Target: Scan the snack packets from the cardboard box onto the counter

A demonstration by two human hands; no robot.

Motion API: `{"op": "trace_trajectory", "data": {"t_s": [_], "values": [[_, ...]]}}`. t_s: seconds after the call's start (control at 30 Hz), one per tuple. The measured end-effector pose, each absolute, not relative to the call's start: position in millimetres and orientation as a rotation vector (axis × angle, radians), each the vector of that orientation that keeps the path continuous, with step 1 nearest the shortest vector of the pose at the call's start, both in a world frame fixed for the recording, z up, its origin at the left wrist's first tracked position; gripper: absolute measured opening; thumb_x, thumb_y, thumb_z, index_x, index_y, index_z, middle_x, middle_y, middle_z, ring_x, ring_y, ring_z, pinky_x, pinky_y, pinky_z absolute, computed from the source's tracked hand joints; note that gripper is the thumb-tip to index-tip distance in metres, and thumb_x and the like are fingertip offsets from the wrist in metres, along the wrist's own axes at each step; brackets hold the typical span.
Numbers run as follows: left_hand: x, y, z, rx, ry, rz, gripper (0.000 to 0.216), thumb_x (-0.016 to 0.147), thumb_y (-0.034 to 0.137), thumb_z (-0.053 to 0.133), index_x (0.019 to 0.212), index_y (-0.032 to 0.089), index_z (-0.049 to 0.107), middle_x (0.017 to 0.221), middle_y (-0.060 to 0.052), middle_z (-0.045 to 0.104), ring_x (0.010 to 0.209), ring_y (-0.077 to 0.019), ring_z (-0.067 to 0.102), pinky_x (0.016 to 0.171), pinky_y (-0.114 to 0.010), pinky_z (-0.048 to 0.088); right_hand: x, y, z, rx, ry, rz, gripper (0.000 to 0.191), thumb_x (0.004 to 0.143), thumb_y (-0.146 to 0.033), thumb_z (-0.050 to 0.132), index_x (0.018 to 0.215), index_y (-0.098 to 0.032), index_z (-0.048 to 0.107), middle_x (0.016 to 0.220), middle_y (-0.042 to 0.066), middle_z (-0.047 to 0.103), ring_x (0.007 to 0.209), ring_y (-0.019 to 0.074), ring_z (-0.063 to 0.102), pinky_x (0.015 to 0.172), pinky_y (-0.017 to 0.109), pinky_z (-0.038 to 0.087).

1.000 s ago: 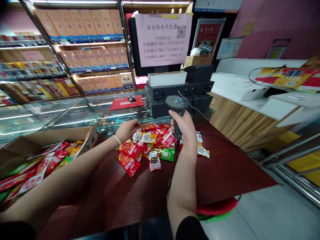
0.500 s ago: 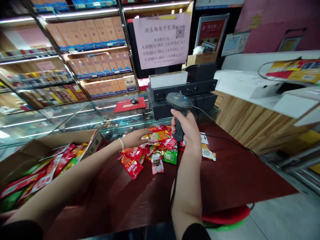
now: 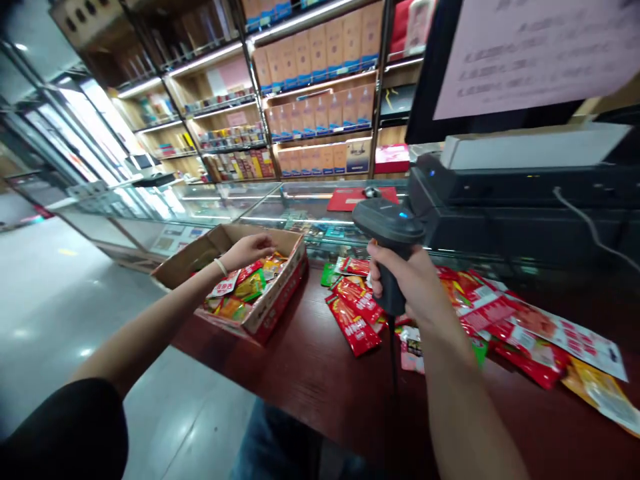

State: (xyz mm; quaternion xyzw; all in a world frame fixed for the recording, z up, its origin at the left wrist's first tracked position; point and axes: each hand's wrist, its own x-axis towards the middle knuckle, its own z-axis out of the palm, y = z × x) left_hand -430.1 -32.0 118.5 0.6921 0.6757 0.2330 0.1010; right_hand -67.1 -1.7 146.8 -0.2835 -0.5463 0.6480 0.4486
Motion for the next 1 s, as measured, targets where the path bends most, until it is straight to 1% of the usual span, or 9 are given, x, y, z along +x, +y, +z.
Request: {"op": "trace_trajectory", "data": {"t_s": [0.13, 0.27, 0.37, 0.47, 0.53, 0.73, 0.83, 0.9, 1.0], "values": [[-473, -54, 95, 2.023, 2.112, 0.454, 0.027, 0.08, 0.039, 0.056, 0.094, 0.018, 0.065, 0.079, -0.003, 0.066, 0.072, -0.0176, 0.059, 0.067, -0.026, 0.042, -100, -12, 130, -0.676, -1.43, 1.715, 0.025, 0.074, -0.038, 0.074, 0.084, -0.021, 0.058, 0.054, -0.005, 0.054, 0.037, 0.0104, 0.048, 0.035, 0.021, 0.039], [-495, -67, 74, 1.943, 2.15, 0.273, 0.025, 0.077, 0.032, 0.06, 0.097, 0.018, 0.064, 0.085, -0.005, 0.066, 0.078, -0.0194, 0.06, 0.071, -0.027, 0.043, -115, -16, 118, -0.758, -1.488, 1.756, 0.027, 0.071, -0.04, 0.076, 0.079, -0.02, 0.059, 0.053, -0.004, 0.054, 0.036, 0.0108, 0.049, 0.034, 0.022, 0.039], [-498, -70, 61, 2.02, 2.073, 0.138, 0.035, 0.075, 0.025, 0.061, 0.109, 0.019, 0.061, 0.105, -0.008, 0.066, 0.094, -0.0216, 0.06, 0.084, -0.029, 0.044, -117, -14, 113, -0.787, -1.496, 1.769, 0.027, 0.072, -0.042, 0.075, 0.077, -0.02, 0.059, 0.052, -0.003, 0.054, 0.036, 0.0111, 0.049, 0.034, 0.022, 0.039], [-493, -70, 53, 2.214, 1.88, -0.032, 0.06, 0.07, 0.022, 0.065, 0.128, 0.022, 0.052, 0.134, -0.01, 0.053, 0.119, -0.0251, 0.051, 0.099, -0.033, 0.038, -118, -13, 110, -0.792, -1.518, 1.773, 0.027, 0.073, -0.042, 0.075, 0.074, -0.02, 0.058, 0.052, -0.003, 0.055, 0.036, 0.0114, 0.049, 0.034, 0.022, 0.038], [-488, -71, 50, 2.288, 1.812, -0.163, 0.071, 0.066, 0.025, 0.071, 0.133, 0.023, 0.049, 0.141, -0.012, 0.045, 0.126, -0.029, 0.044, 0.104, -0.037, 0.034, -118, -13, 110, -0.796, -1.528, 1.78, 0.026, 0.073, -0.041, 0.075, 0.073, -0.02, 0.058, 0.052, -0.003, 0.055, 0.036, 0.0114, 0.049, 0.034, 0.022, 0.038], [-483, -74, 48, 2.148, 2.06, -0.393, 0.09, 0.05, 0.05, 0.081, 0.129, 0.019, 0.05, 0.138, -0.02, 0.041, 0.121, -0.0398, 0.042, 0.096, -0.045, 0.04, -116, -15, 113, -0.812, -1.512, 1.779, 0.028, 0.072, -0.041, 0.075, 0.069, -0.02, 0.057, 0.051, -0.002, 0.054, 0.036, 0.0112, 0.048, 0.035, 0.023, 0.039], [-483, -76, 44, 2.083, 2.115, -0.391, 0.09, 0.051, 0.058, 0.078, 0.127, 0.017, 0.05, 0.138, -0.022, 0.038, 0.117, -0.0403, 0.047, 0.094, -0.044, 0.041, -114, -17, 117, -0.817, -1.497, 1.78, 0.029, 0.07, -0.041, 0.076, 0.068, -0.02, 0.057, 0.051, -0.002, 0.054, 0.036, 0.0113, 0.048, 0.035, 0.023, 0.039], [-480, -77, 41, 2.056, 2.133, -0.375, 0.089, 0.053, 0.059, 0.076, 0.126, 0.015, 0.05, 0.135, -0.023, 0.039, 0.11, -0.0376, 0.054, 0.092, -0.043, 0.043, -114, -17, 119, -0.815, -1.488, 1.783, 0.029, 0.069, -0.041, 0.077, 0.068, -0.02, 0.057, 0.051, -0.002, 0.054, 0.036, 0.0114, 0.048, 0.035, 0.023, 0.038], [-474, -78, 39, 2.017, 2.142, -0.39, 0.083, 0.057, 0.048, 0.076, 0.125, 0.011, 0.05, 0.13, -0.025, 0.043, 0.1, -0.0356, 0.061, 0.086, -0.042, 0.047, -114, -18, 120, -0.792, -1.491, 1.773, 0.029, 0.069, -0.041, 0.076, 0.068, -0.02, 0.056, 0.051, -0.003, 0.054, 0.036, 0.0112, 0.048, 0.035, 0.023, 0.039]]}}
